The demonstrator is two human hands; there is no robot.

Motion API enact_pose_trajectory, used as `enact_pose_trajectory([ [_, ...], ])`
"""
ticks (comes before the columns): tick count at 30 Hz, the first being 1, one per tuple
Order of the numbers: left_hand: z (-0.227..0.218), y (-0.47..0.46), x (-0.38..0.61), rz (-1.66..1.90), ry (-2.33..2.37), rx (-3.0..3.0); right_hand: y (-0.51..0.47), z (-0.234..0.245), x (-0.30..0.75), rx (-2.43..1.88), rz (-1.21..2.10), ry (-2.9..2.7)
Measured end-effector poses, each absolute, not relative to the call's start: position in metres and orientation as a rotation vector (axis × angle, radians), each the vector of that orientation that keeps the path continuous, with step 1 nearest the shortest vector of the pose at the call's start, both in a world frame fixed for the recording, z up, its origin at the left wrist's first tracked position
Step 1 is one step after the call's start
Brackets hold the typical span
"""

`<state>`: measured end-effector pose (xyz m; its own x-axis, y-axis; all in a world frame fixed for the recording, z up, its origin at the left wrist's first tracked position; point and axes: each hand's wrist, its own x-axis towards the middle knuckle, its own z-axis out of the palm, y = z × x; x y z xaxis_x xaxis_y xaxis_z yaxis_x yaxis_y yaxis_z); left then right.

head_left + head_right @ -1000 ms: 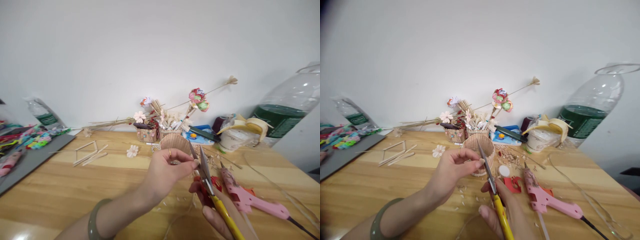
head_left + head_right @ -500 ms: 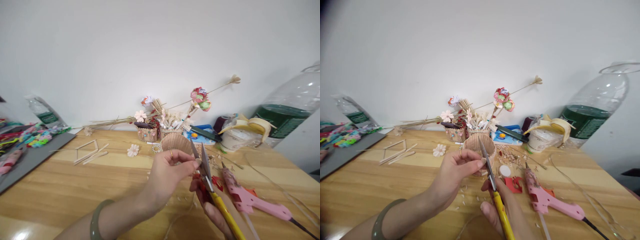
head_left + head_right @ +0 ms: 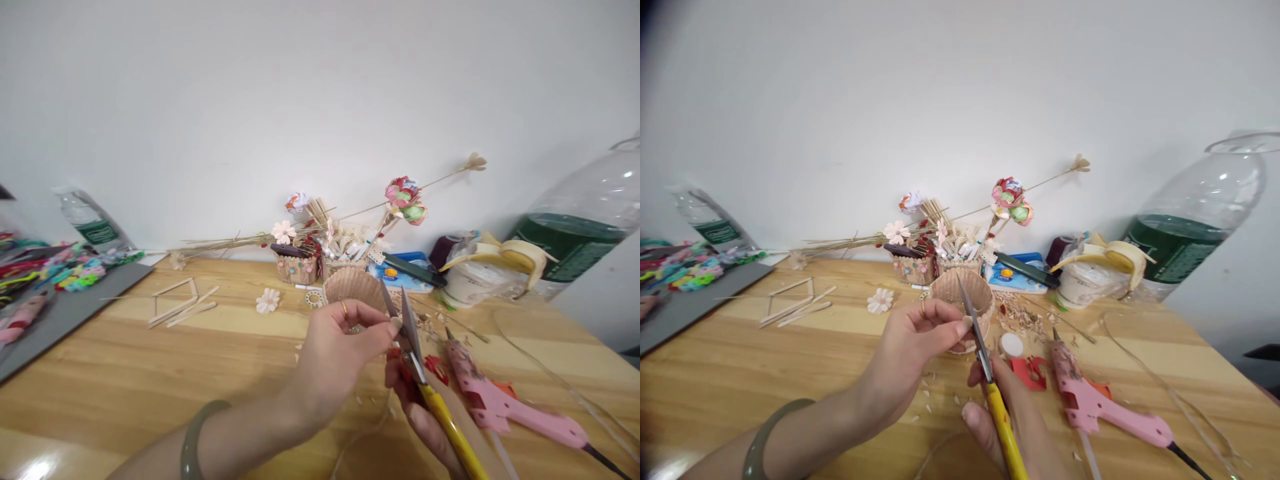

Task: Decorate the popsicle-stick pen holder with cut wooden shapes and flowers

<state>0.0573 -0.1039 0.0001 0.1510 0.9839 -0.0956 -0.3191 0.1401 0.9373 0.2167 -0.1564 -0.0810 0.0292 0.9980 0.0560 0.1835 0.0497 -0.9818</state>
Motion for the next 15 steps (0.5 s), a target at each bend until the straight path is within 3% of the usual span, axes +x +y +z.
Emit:
enact_pose_trajectory([
  [15,0.000,-0.100,0.057,1.144,0.924,0.991,-0.123,-0.089,0.228,-1.234,1.125,-1.395],
])
